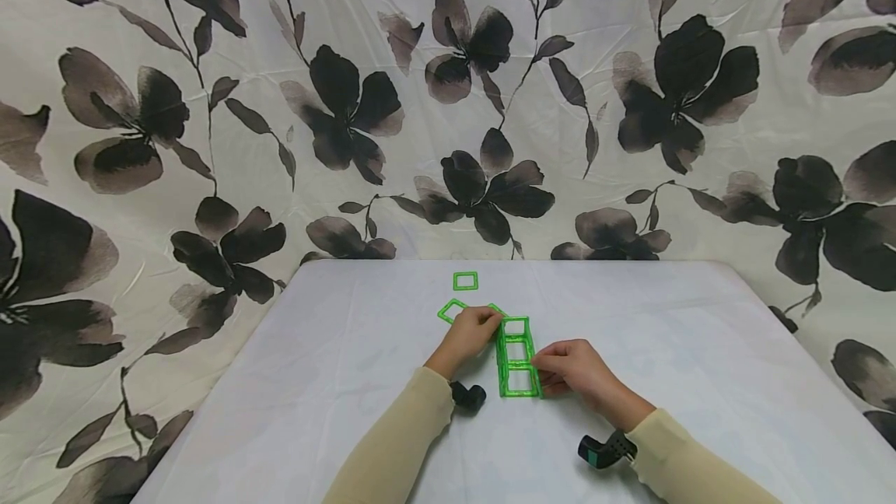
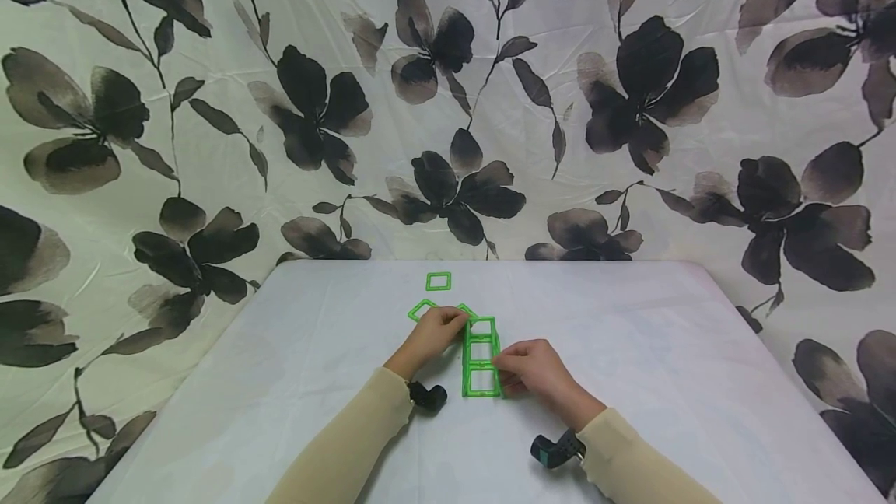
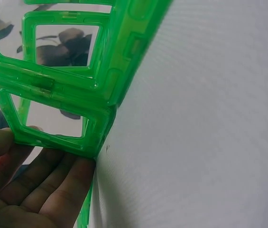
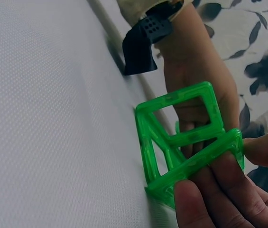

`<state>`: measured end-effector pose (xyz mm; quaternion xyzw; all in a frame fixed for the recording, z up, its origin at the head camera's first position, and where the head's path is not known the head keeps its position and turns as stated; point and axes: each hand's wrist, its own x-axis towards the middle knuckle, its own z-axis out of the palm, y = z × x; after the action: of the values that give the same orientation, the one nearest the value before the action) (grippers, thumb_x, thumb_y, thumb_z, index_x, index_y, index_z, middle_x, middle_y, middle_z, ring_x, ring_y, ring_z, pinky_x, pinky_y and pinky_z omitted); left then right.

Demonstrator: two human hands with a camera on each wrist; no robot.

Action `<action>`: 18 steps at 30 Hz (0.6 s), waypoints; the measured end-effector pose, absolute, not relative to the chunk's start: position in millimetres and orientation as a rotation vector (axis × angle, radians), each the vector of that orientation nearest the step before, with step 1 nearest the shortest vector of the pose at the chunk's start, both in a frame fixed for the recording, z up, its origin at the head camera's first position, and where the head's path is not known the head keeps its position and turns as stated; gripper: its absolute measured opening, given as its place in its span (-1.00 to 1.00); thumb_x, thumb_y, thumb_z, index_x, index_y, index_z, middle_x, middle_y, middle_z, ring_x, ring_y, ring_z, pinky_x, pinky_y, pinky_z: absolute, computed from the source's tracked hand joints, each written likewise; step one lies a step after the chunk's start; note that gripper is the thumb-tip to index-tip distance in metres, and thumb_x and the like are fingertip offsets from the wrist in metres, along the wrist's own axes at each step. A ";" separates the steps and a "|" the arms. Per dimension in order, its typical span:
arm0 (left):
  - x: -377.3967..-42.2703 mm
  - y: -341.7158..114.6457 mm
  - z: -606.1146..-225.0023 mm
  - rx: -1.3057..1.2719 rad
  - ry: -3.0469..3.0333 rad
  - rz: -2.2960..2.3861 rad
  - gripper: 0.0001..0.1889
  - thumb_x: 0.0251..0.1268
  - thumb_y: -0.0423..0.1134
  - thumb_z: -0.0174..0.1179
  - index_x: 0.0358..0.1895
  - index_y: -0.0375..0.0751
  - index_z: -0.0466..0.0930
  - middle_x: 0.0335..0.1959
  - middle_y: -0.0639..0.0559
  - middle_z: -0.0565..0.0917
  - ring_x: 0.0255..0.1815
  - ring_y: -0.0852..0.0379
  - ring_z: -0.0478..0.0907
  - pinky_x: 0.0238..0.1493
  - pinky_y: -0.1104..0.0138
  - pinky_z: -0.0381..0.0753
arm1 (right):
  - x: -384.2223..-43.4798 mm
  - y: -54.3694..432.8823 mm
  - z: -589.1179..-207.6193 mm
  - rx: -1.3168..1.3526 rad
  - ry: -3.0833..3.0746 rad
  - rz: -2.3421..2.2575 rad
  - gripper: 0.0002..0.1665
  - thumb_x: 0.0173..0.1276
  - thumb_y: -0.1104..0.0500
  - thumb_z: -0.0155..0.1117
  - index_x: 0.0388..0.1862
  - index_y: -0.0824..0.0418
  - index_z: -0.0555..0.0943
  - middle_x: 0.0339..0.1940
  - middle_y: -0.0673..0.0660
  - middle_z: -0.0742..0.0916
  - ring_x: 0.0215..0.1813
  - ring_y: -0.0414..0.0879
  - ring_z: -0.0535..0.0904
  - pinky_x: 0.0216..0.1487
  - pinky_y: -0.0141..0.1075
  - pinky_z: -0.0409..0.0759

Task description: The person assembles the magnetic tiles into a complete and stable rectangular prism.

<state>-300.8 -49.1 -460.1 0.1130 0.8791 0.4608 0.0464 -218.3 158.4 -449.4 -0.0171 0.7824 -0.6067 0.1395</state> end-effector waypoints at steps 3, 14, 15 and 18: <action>-300.6 -48.8 -459.8 0.349 2.686 1.403 -0.72 0.48 -0.02 0.02 -0.13 0.00 0.71 -0.33 0.17 0.66 -0.31 0.23 0.51 -0.23 0.34 0.50 | -219.6 158.4 -450.9 -0.052 2.271 -1.751 -0.63 0.35 0.13 0.25 -0.10 0.46 0.64 -0.39 0.17 0.77 -0.39 -0.11 0.68 -0.32 -0.18 0.70; -299.8 -48.0 -458.5 0.334 2.678 1.409 -0.72 0.47 -0.03 0.02 -0.11 -0.02 0.71 -0.31 0.16 0.66 -0.30 0.23 0.50 -0.24 0.35 0.50 | -221.3 157.8 -452.5 -0.068 2.292 -1.754 -0.63 0.36 0.13 0.24 -0.11 0.46 0.64 -0.36 0.21 0.77 -0.37 -0.10 0.69 -0.31 -0.17 0.70; -299.8 -48.0 -458.8 0.331 2.677 1.409 -0.72 0.48 -0.02 0.02 -0.11 -0.01 0.70 -0.31 0.17 0.66 -0.30 0.23 0.50 -0.23 0.36 0.50 | -221.3 157.8 -452.7 -0.066 2.294 -1.753 -0.63 0.36 0.12 0.25 -0.11 0.45 0.64 -0.37 0.21 0.77 -0.37 -0.10 0.69 -0.31 -0.17 0.70; -299.5 -48.0 -458.9 0.333 2.677 1.408 -0.72 0.47 -0.02 0.02 -0.10 -0.02 0.71 -0.31 0.17 0.66 -0.29 0.23 0.50 -0.22 0.35 0.50 | -221.5 158.0 -453.3 -0.064 2.296 -1.751 -0.63 0.35 0.10 0.26 -0.12 0.43 0.65 -0.37 0.19 0.77 -0.37 -0.10 0.69 -0.30 -0.17 0.70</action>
<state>-299.5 -48.0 -458.9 0.1092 0.8787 0.4621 0.0495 -221.5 158.0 -453.3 -0.0221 0.7886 -0.6014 0.1265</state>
